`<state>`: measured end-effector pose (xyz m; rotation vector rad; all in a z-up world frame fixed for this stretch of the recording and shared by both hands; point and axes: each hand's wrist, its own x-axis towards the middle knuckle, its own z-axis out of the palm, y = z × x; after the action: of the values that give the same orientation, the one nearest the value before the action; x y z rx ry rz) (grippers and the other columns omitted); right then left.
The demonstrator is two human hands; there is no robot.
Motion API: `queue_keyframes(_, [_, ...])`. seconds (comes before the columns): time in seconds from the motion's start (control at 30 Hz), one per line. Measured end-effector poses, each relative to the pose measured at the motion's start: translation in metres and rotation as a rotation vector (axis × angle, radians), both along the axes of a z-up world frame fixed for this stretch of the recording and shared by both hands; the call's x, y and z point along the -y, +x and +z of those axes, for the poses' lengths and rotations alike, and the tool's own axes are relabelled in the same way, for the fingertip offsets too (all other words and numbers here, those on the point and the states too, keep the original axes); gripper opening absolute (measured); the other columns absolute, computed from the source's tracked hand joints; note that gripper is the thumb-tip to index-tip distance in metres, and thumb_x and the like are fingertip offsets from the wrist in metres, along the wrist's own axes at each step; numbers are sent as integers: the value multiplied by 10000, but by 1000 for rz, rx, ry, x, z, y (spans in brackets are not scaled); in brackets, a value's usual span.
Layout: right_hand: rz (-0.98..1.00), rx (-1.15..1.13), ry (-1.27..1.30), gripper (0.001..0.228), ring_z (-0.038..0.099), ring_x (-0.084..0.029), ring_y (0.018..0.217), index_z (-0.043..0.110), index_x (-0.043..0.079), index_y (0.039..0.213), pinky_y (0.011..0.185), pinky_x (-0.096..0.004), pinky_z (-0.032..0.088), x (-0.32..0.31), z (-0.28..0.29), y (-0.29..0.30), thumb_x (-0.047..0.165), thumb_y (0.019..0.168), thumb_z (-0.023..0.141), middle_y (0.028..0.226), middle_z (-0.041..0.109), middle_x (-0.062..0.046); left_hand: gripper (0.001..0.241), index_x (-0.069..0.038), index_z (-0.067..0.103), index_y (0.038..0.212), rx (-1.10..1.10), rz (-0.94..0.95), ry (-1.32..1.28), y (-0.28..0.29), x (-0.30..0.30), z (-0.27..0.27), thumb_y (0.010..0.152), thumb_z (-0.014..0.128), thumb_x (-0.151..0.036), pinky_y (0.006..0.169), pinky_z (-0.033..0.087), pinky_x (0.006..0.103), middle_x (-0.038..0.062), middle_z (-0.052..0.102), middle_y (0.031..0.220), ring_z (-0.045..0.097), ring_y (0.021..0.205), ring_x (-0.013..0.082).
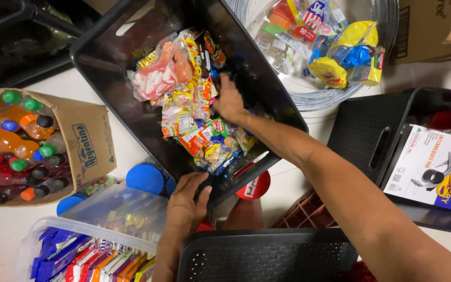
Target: Organizing various snack packages and cookies into transparent and black bins.
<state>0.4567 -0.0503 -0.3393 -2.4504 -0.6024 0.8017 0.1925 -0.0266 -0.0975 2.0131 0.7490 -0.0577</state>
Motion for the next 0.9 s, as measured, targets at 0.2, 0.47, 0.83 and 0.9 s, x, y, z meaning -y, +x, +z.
queue_keyframes(0.2, [-185, -152, 160, 664, 693, -428, 1014, 528, 95, 1365, 898, -464, 555, 9, -56, 39, 155, 730, 715, 1072, 706, -267, 325, -60, 698, 1189, 47, -8, 28, -1, -1, 3, 874, 722, -137, 895, 552, 403, 160, 686, 1210, 678, 1082, 367])
queue_keyframes(0.47, [-71, -42, -53, 530, 680, -453, 1041, 656, 39, 1227, 907, -515, 545, -9, 82, 42, 294, 768, 730, 1084, 712, -257, 244, -39, 710, 1142, 58, 93, 8, -5, -3, -3, 914, 671, -118, 880, 559, 402, 157, 704, 1179, 700, 1043, 355])
queue_keyframes(0.83, [-75, -1093, 503, 380, 663, -186, 680, 550, 102, 1145, 477, -330, 543, 24, 191, -77, 133, 834, 768, 897, 700, -99, 784, -51, 439, 1480, 100, 90, 504, 2, -8, 15, 797, 793, -199, 1109, 363, 542, 258, 385, 1537, 407, 1384, 476])
queue_keyframes(0.9, [-94, -1186, 529, 308, 654, -169, 699, 565, 91, 1111, 483, -326, 553, 32, 192, -90, 144, 864, 741, 893, 679, -70, 794, -53, 433, 1485, 84, 48, 528, 3, -6, 18, 784, 787, -177, 1124, 336, 552, 252, 392, 1538, 374, 1398, 488])
